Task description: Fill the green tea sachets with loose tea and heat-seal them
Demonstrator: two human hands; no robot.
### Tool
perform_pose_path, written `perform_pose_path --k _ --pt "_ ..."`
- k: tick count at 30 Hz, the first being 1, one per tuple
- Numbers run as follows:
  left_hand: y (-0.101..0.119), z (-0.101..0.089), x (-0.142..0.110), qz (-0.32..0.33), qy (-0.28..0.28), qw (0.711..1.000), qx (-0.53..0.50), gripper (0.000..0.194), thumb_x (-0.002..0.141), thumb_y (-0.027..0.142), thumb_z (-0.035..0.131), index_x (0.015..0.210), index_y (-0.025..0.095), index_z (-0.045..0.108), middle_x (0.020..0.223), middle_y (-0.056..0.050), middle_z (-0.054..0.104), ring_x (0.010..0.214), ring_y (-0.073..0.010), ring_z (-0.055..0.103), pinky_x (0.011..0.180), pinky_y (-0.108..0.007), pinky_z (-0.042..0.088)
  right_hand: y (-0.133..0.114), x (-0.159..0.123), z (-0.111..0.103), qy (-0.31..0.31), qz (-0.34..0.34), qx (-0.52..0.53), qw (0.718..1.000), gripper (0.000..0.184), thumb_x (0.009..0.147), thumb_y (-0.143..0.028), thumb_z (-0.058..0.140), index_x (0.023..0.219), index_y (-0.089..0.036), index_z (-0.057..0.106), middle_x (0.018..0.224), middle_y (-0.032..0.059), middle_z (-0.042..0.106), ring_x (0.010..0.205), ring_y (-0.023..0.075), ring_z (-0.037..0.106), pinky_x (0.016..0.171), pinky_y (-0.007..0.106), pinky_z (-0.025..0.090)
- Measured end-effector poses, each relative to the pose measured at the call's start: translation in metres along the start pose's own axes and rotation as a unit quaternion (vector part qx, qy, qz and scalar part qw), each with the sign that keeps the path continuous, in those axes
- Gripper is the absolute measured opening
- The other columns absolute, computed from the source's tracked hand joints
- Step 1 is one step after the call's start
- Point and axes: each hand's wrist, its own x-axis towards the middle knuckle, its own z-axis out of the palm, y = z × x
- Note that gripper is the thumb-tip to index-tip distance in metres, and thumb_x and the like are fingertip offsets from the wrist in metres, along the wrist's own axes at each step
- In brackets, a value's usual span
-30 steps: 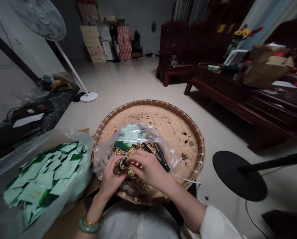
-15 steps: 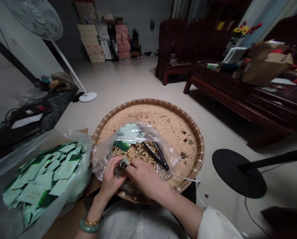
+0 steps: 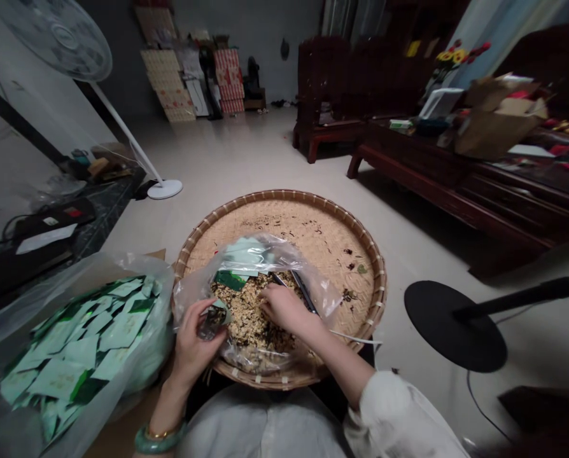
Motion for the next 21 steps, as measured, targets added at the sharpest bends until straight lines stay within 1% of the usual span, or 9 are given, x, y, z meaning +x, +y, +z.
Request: perform_pose_path --k 2,5,7,9,12,14,18,21 --pt "0.000 -0.002 0.001 -0.005 -0.001 1.000 0.007 0.042 0.072 0.013 0.060 0.113 0.020 0.055 0.107 -0.008 0.059 0.100 -0.0230 0.059 0.079 -0.036 0.054 0.003 0.019 0.008 -0.047 -0.012 -0.031 0.998 0.020 0.083 -0.008 0.052 0.094 -0.016 0.067 0.094 0.0097 0.065 0.088 0.0202 0.062 0.075 0.026 0.044" --pt "0.000 -0.003 0.001 -0.006 0.002 1.000 0.012 0.040 0.073 0.014 0.059 0.112 0.020 0.055 0.107 -0.008 0.059 0.099 -0.0224 0.059 0.077 -0.035 0.054 0.003 0.045 0.018 -0.094 -0.041 -0.046 0.994 0.039 0.073 0.001 0.053 0.106 -0.016 0.065 0.103 0.0117 0.064 0.095 0.0214 0.061 0.077 0.025 0.043" --pt "0.001 -0.003 0.001 -0.004 0.006 1.000 0.014 0.039 0.074 0.015 0.059 0.113 0.020 0.055 0.107 -0.008 0.059 0.098 -0.0222 0.059 0.077 -0.035 0.054 0.004 0.057 0.023 -0.112 -0.053 -0.044 0.991 0.049 0.069 0.000 0.056 0.113 -0.018 0.062 0.108 0.0116 0.063 0.097 0.0220 0.061 0.076 0.025 0.044" --pt "0.000 -0.003 0.001 -0.005 0.006 1.000 0.014 0.039 0.074 0.015 0.058 0.113 0.020 0.055 0.108 -0.008 0.059 0.099 -0.0221 0.059 0.077 -0.035 0.054 0.006 0.064 0.025 -0.131 -0.068 -0.035 0.988 0.053 0.067 -0.001 0.058 0.116 -0.020 0.062 0.111 0.0108 0.062 0.098 0.0220 0.060 0.077 0.024 0.045" --pt "-0.002 -0.003 0.000 -0.010 0.002 1.000 0.012 0.040 0.074 0.014 0.058 0.113 0.020 0.055 0.108 -0.008 0.059 0.100 -0.0221 0.059 0.078 -0.035 0.054 0.012 0.064 0.024 -0.150 -0.103 -0.006 0.983 0.052 0.067 0.001 0.055 0.113 -0.020 0.064 0.110 0.0093 0.063 0.102 0.0216 0.059 0.082 0.026 0.045" --pt "-0.003 -0.004 0.000 -0.011 -0.001 1.000 0.014 0.040 0.074 0.014 0.058 0.113 0.020 0.054 0.108 -0.008 0.058 0.100 -0.0220 0.058 0.079 -0.035 0.054 0.018 0.057 0.020 -0.141 -0.120 0.015 0.983 0.048 0.067 0.002 0.053 0.109 -0.018 0.067 0.106 0.0089 0.065 0.101 0.0211 0.060 0.085 0.026 0.044" --pt "-0.005 -0.003 0.001 -0.010 -0.007 1.000 0.016 0.039 0.074 0.014 0.059 0.113 0.020 0.054 0.108 -0.008 0.059 0.100 -0.0219 0.058 0.078 -0.034 0.054 0.025 0.038 0.009 -0.107 -0.101 0.031 0.989 0.044 0.069 0.001 0.052 0.106 -0.018 0.067 0.104 0.0077 0.066 0.096 0.0194 0.061 0.084 0.026 0.044" --pt "-0.003 -0.001 0.001 -0.004 -0.005 1.000 0.014 0.039 0.074 0.013 0.058 0.113 0.020 0.055 0.107 -0.008 0.059 0.099 -0.0218 0.058 0.078 -0.034 0.053 0.023 0.031 0.007 -0.106 -0.087 0.020 0.990 0.037 0.070 -0.006 0.058 0.105 -0.016 0.067 0.102 0.0100 0.065 0.091 0.0206 0.061 0.080 0.027 0.045"
